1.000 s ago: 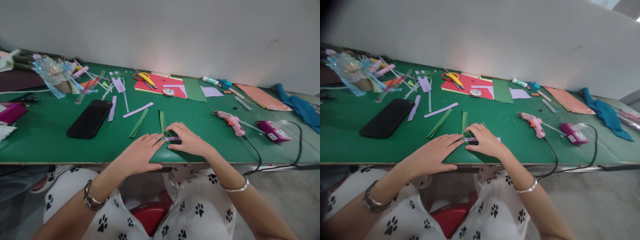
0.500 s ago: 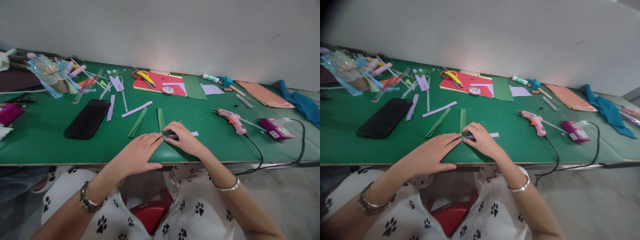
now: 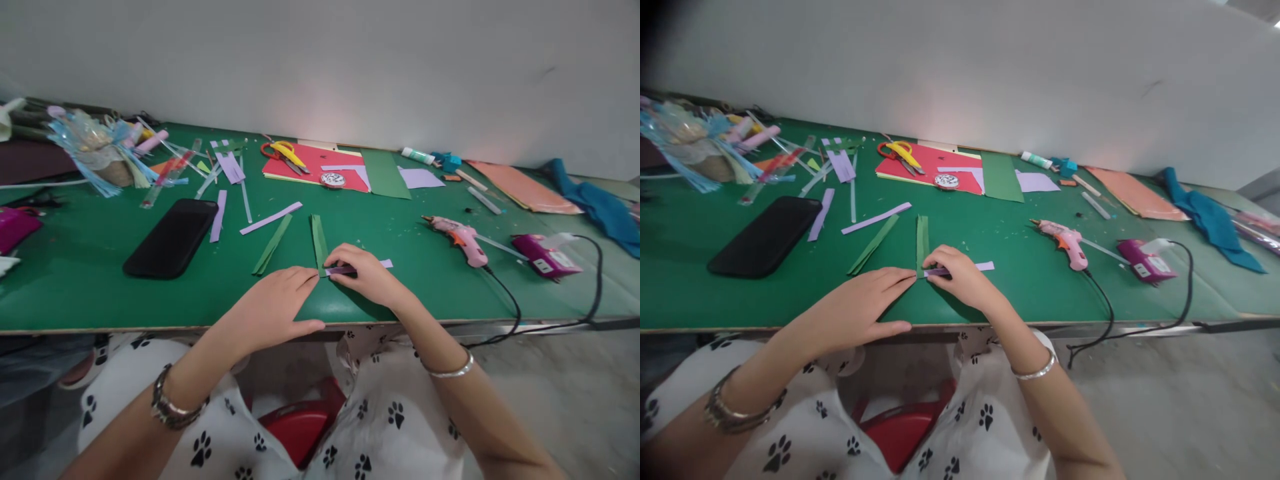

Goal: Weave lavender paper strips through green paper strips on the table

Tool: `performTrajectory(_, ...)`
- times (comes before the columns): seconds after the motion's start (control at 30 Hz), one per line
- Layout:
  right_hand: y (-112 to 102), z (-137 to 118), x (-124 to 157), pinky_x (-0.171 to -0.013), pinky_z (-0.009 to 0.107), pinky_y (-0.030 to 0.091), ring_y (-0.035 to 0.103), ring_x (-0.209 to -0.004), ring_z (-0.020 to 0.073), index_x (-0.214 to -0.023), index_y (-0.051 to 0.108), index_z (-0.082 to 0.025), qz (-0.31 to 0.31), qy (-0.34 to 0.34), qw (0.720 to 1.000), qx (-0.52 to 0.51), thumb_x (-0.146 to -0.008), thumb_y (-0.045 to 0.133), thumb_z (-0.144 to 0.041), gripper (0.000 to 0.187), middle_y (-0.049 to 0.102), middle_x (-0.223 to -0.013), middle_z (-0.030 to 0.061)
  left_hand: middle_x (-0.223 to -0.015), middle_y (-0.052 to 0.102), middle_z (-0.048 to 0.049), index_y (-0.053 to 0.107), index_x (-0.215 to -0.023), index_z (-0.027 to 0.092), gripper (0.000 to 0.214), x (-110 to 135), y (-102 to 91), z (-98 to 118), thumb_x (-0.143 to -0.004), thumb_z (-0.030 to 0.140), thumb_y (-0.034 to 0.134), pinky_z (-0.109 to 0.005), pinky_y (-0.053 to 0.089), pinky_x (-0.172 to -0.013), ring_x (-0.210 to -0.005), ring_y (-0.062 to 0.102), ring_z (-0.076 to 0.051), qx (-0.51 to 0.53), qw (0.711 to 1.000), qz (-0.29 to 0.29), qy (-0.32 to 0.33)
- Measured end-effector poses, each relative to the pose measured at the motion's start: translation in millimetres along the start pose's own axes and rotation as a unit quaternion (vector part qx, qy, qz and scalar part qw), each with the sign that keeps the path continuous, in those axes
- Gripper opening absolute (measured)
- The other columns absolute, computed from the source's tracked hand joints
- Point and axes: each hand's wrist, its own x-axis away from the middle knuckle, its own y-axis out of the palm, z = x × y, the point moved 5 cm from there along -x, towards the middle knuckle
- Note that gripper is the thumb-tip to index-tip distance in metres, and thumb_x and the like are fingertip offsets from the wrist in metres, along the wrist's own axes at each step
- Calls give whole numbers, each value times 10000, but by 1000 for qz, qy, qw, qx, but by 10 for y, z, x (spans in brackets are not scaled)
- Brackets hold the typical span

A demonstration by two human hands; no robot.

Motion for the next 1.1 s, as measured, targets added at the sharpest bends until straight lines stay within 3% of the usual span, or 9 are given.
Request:
performTrajectory(0.17,16,-28,-13,-755,297,432,534,-836,147,-839,578,-172,2,-13,1000,8,-766,529,-118,103,570,-864,50,-1331,448,-167,411,-1280,52,655,-15,26,-1,-823,520,445,-376,356,-982,-1200,432,-269,-6,1000,-19,0)
performTrajectory(0.47,0,-15,22,-712,274,438,543,-784,130,-893,556,-184,19,2,1000,-19,-753,540,-121,154,577,-872,37,-1307,479,-146,413,-1277,100,583,-6,21,-13,-852,498,401,-357,363,-970,-1188,446,-241,-3,1000,19,14)
performTrajectory(0.67,20,-2,-2,-715,273,441,547,-786,132,-829,571,-177,22,-19,1000,3,-761,542,-116,96,572,-842,38,-1385,374,-159,315,-1341,56,671,-67,98,-21,-844,492,425,-378,330,-1001,-1232,391,-262,-3,1000,9,-3)
performTrajectory(1.1,23,-33,3,-721,287,453,544,-803,152,-834,586,-154,27,-39,997,68,-797,533,-135,67,577,-830,60,-1361,416,-141,373,-1322,102,668,-100,84,-44,-826,548,413,-403,320,-1003,-1227,393,-271,-20,1000,5,4)
